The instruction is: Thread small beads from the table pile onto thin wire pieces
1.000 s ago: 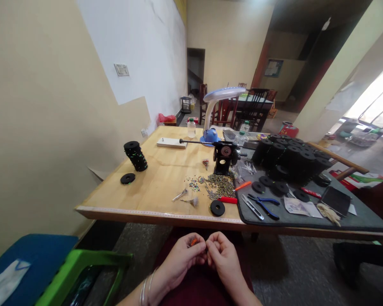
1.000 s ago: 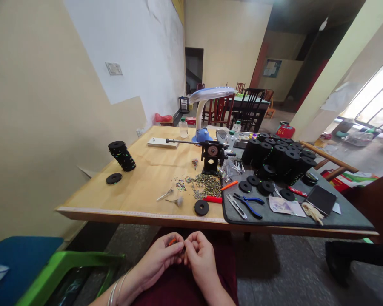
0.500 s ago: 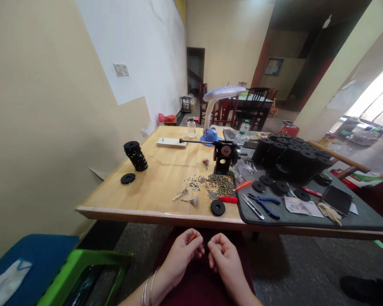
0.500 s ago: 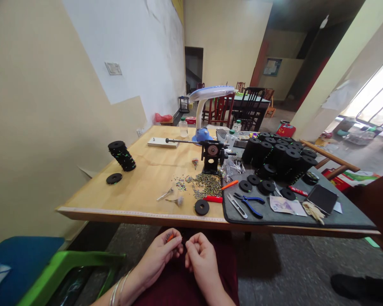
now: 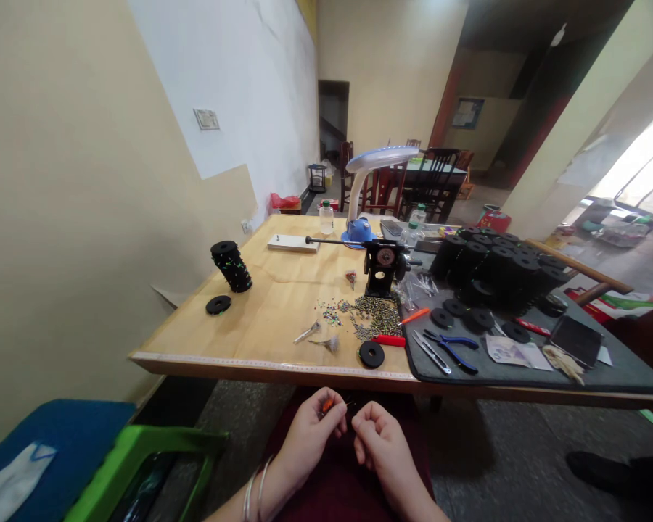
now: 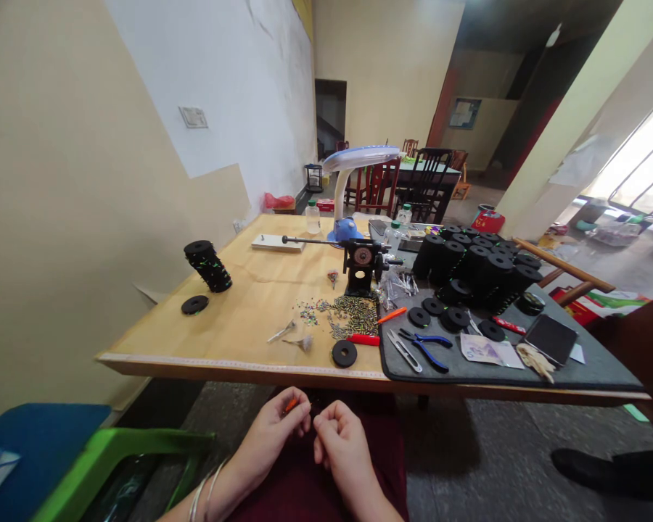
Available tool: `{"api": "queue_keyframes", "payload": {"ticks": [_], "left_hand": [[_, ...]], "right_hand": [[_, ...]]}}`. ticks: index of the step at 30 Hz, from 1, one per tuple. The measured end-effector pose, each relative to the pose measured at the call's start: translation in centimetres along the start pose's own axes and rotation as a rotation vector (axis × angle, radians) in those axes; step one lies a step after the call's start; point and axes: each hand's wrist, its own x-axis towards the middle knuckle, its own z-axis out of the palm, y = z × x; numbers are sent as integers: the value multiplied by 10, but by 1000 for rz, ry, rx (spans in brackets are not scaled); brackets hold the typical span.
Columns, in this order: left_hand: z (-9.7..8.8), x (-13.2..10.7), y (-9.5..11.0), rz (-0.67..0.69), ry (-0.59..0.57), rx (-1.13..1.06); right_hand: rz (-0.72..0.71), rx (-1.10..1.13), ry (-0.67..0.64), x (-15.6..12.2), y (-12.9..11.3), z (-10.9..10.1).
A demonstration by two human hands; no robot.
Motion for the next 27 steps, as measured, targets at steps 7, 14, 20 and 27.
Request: {"api": "queue_keyframes", "payload": {"ticks": [7,14,20,27], "left_hand": [[1,-2,4,48,-2,74],[1,-4,3,86,-10,149],[2,-5,-1,109,-47,156],[5,-6,2,95,-86,182]], "right_hand": [[-3,15,3,1,0,-1],[3,67,21,2,-1,-2],[-26,91,14,5,3,-3],[-38,134,47,4,1,-3]]}}
